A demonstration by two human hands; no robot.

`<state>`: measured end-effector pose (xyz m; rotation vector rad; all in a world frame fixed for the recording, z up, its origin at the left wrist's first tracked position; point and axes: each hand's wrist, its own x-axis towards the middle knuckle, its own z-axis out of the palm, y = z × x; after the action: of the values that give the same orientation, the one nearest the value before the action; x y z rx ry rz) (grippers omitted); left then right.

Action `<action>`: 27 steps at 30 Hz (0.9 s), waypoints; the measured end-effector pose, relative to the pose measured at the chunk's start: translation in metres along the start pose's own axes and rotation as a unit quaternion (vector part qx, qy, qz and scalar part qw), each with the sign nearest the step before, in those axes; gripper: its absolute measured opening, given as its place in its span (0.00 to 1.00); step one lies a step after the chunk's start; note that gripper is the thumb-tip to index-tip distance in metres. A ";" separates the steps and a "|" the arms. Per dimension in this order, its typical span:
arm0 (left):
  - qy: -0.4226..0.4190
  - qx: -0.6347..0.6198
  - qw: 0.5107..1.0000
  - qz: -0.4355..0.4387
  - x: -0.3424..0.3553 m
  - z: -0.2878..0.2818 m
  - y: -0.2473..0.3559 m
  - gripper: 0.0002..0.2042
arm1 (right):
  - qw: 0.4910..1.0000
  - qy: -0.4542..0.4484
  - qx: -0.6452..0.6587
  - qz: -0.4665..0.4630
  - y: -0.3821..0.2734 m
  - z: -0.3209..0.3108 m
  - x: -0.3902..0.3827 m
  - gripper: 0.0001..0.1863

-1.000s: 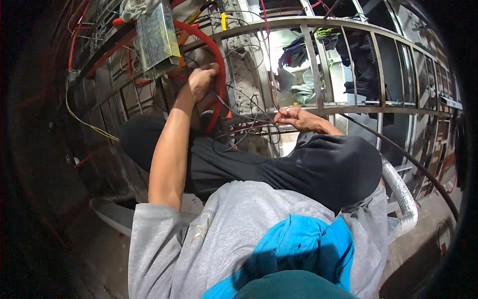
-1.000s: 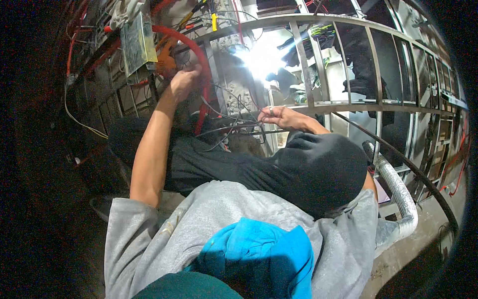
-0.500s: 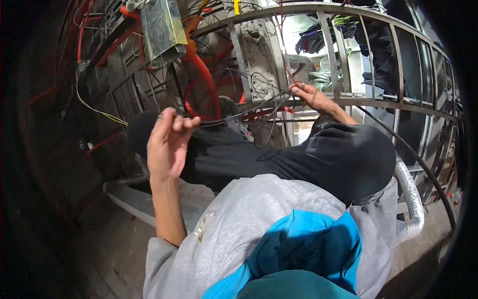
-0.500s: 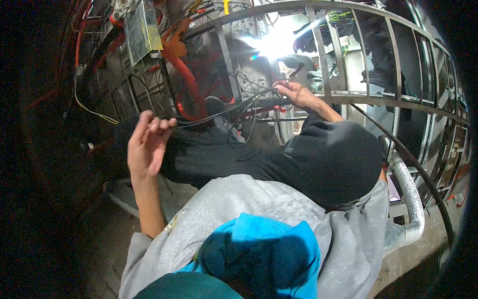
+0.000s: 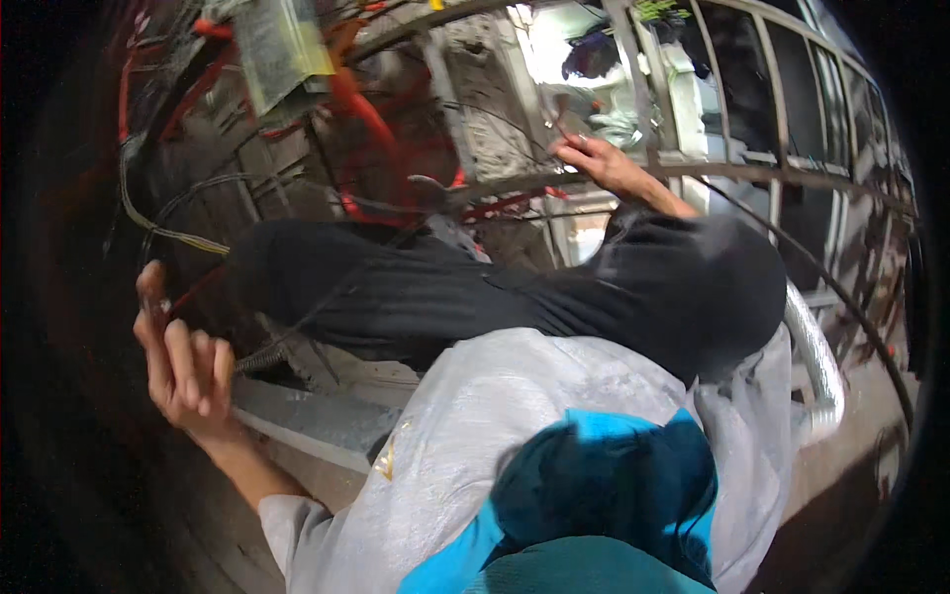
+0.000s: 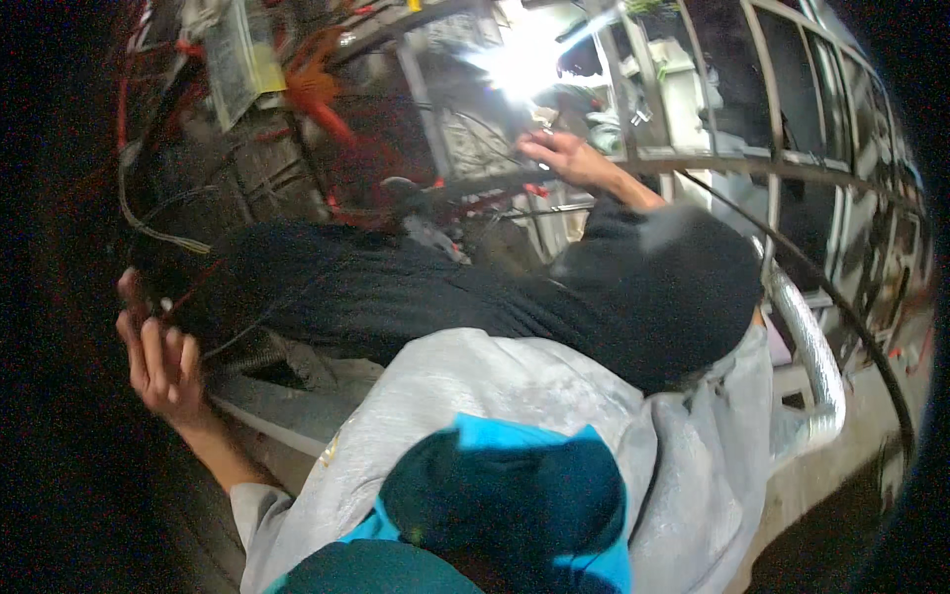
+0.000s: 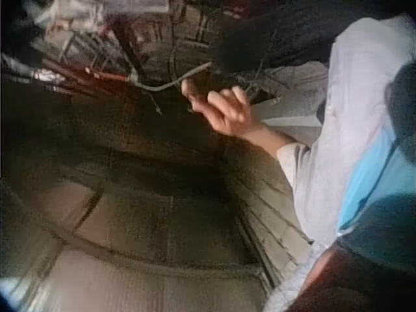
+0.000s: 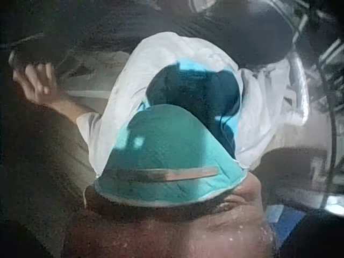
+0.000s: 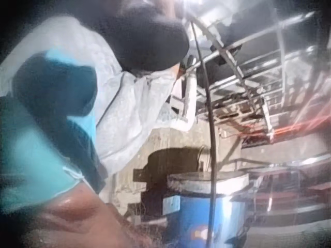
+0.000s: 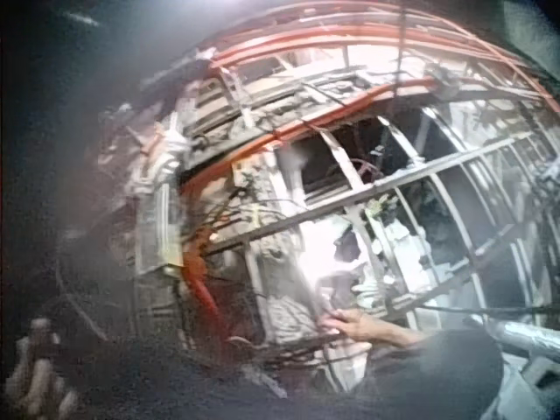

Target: The person twists the exposed ends of red and black wires together by hand and then uses pliers to crimp the connection. They handle multiple wires within a network of red pipes and metal ceiling framing.

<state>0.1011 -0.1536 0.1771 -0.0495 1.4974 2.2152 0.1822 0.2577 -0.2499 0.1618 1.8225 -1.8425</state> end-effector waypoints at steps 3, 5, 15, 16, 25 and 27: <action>-0.132 0.229 0.964 0.014 -0.009 0.001 0.018 0.20 | 1.000 0.000 -0.015 0.003 -0.012 0.004 0.007 0.19; -0.199 0.438 0.877 -0.025 -0.003 0.047 0.023 0.25 | 1.000 -0.002 -0.002 0.027 -0.016 0.006 0.009 0.18; -0.360 0.846 0.332 -0.212 0.025 0.123 0.007 0.16 | 0.998 0.017 0.052 0.009 -0.004 0.002 0.007 0.18; -0.349 0.858 0.310 -0.213 0.023 0.114 0.008 0.15 | 0.997 0.015 0.072 0.032 -0.005 0.004 0.008 0.18; -0.313 0.920 0.214 -0.101 0.007 0.046 -0.002 0.15 | 0.990 0.107 0.033 0.081 0.016 -0.001 0.016 0.21; -0.288 0.919 0.199 -0.178 0.015 0.032 -0.003 0.16 | 0.986 0.119 0.107 0.043 -0.005 0.010 0.002 0.19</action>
<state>0.0958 -0.1195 0.1834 0.8868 2.0062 -0.9686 0.1813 0.2472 -0.2454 0.5516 1.7349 -2.0254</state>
